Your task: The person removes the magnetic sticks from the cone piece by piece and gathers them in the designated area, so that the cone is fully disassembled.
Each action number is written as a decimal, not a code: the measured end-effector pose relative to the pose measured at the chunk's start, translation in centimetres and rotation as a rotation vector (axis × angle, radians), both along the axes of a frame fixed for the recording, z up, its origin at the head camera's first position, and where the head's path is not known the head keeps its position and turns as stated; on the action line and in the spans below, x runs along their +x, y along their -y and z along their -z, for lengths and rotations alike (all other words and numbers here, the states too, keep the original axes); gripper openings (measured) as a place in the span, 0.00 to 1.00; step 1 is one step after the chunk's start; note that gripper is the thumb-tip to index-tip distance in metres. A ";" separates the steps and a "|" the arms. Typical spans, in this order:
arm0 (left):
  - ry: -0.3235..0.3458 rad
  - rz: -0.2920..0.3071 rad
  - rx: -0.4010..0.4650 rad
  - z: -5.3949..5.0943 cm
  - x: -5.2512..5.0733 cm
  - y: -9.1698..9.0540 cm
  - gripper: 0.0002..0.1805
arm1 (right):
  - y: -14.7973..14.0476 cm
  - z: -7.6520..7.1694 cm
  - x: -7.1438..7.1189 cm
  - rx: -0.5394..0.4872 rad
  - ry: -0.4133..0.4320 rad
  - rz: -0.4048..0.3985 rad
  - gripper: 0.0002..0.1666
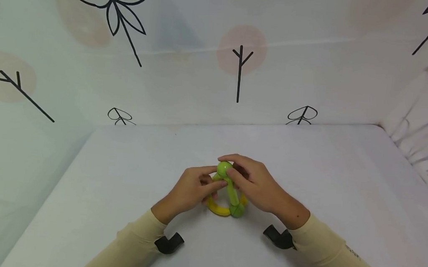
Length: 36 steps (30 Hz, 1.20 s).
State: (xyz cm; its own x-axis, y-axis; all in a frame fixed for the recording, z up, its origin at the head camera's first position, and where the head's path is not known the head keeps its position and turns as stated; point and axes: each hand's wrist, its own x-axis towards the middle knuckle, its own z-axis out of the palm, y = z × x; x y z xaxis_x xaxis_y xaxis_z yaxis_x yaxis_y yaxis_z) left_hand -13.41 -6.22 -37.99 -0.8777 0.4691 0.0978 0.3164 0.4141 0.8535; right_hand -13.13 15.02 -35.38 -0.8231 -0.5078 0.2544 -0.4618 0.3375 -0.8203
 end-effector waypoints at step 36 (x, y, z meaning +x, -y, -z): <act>0.106 -0.053 0.157 0.6 -0.3 0.1 0.19 | 0.1 0.0 0.0 0.109 -0.036 -0.029 0.18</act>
State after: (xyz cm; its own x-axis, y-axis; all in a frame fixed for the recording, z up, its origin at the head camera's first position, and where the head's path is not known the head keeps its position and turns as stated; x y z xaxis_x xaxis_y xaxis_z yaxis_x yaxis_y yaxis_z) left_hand -13.67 -6.34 -38.59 -0.9102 0.4078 0.0718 0.2025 0.2873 0.9362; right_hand -13.10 14.90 -35.38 -0.7993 -0.5571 0.2254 -0.5007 0.4098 -0.7625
